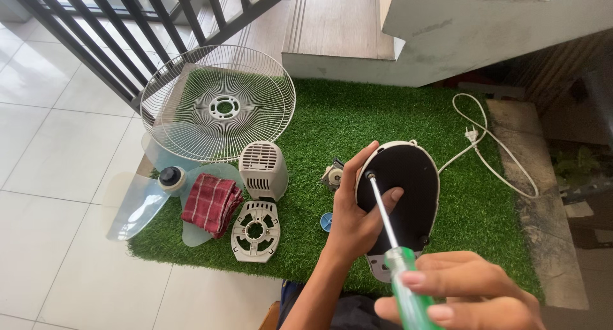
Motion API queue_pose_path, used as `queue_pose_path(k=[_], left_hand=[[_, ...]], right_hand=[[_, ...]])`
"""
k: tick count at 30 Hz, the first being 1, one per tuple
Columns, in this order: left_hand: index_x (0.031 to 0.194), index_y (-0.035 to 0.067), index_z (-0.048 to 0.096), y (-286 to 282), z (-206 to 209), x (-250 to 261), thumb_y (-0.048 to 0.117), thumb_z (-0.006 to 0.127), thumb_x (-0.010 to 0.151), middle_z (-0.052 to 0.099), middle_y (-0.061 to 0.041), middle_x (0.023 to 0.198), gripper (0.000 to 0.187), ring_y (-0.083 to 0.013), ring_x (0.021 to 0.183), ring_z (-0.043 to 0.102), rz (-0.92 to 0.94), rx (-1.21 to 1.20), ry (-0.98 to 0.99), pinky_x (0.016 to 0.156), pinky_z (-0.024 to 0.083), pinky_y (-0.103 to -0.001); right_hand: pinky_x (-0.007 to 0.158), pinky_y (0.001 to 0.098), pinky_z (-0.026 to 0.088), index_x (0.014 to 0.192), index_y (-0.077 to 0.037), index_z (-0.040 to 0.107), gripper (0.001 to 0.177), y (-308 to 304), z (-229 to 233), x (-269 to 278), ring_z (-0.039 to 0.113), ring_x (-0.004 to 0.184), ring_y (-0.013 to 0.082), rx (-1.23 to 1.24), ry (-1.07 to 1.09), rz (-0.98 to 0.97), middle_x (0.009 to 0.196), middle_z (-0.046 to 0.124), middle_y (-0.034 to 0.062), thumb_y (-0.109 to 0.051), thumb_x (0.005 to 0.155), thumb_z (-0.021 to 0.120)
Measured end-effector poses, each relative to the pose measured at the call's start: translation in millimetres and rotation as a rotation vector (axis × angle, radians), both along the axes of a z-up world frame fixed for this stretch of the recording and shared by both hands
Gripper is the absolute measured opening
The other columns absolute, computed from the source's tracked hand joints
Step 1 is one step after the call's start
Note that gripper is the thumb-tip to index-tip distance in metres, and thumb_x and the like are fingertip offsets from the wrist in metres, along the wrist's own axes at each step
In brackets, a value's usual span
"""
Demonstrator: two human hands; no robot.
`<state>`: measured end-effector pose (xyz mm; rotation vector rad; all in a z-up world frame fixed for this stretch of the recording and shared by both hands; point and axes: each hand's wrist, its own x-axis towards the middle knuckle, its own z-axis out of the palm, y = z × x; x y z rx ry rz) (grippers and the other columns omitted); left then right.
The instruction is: The person assembles a disassembled electric fan by attaching the base to the motor housing using a screwdriver. They insert and tighten multiple screws on the underside of the base while holding the unit steady.
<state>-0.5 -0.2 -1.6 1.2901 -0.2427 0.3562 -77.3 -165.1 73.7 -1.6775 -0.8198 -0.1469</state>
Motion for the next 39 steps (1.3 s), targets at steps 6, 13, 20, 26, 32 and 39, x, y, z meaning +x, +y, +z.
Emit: queue_pose_path(k=[6, 13, 20, 26, 32, 39], left_hand=[[0.155, 0.005, 0.04, 0, -2, -2, 0.003, 0.073, 0.095, 0.069, -0.017, 0.132, 0.068, -0.0235, 0.121, 0.07, 0.004, 0.005, 0.009, 0.106, 0.058, -0.038], [0.155, 0.006, 0.041, 0, 0, -4, 0.003, 0.073, 0.095, 0.069, -0.017, 0.132, 0.068, -0.0234, 0.121, 0.07, 0.008, 0.012, 0.013, 0.106, 0.058, -0.037], [0.155, 0.005, 0.041, 0, 0, -1, 0.003, 0.073, 0.096, 0.068, -0.018, 0.132, 0.068, -0.0238, 0.121, 0.07, 0.018, 0.016, 0.001, 0.106, 0.058, -0.037], [0.155, 0.006, 0.04, 0, -1, -1, 0.004, 0.073, 0.096, 0.069, -0.017, 0.13, 0.068, -0.0236, 0.12, 0.071, -0.01, 0.006, 0.01, 0.105, 0.059, -0.037], [0.155, 0.006, 0.04, 1, -1, -3, 0.003, 0.073, 0.095, 0.068, -0.018, 0.133, 0.069, -0.0245, 0.122, 0.069, -0.002, 0.004, 0.006, 0.107, 0.057, -0.038], [0.155, 0.005, 0.04, 0, 1, 0, 0.004, 0.073, 0.095, 0.068, -0.018, 0.132, 0.068, -0.024, 0.122, 0.069, -0.007, -0.016, 0.028, 0.107, 0.057, -0.038]], right_hand=[[0.09, 0.0412, 0.065, 0.12, -0.017, 0.065, 0.043, 4, -2, 7, 0.077, 0.099, 0.0258, -0.008, -0.084, 0.061, 0.125, 0.057, 0.0112, -0.006, 0.083, 0.082], [0.093, 0.0443, 0.062, 0.125, -0.022, 0.058, 0.032, -29, -1, 11, 0.077, 0.105, 0.022, -0.266, -0.172, 0.061, 0.126, 0.075, 0.0059, -0.026, 0.094, 0.067], [0.086, 0.0358, 0.068, 0.119, -0.009, 0.057, 0.045, -1, -8, 5, 0.076, 0.105, 0.0289, 0.082, 0.112, -0.047, 0.121, 0.064, 0.0148, -0.001, 0.08, 0.078], [0.085, 0.0359, 0.066, 0.112, -0.013, 0.063, 0.039, -3, -31, 7, 0.076, 0.099, 0.0219, 0.091, 0.0, -0.088, 0.111, 0.06, 0.0087, -0.007, 0.079, 0.083], [0.088, 0.0426, 0.063, 0.111, -0.018, 0.065, 0.034, -5, 14, 20, 0.079, 0.099, 0.0218, -0.195, -0.244, -0.03, 0.118, 0.073, 0.011, -0.02, 0.08, 0.08], [0.086, 0.0378, 0.066, 0.118, -0.011, 0.061, 0.037, -12, 3, 9, 0.075, 0.109, 0.0252, -0.041, 0.027, 0.024, 0.12, 0.067, 0.0183, -0.01, 0.085, 0.079]])
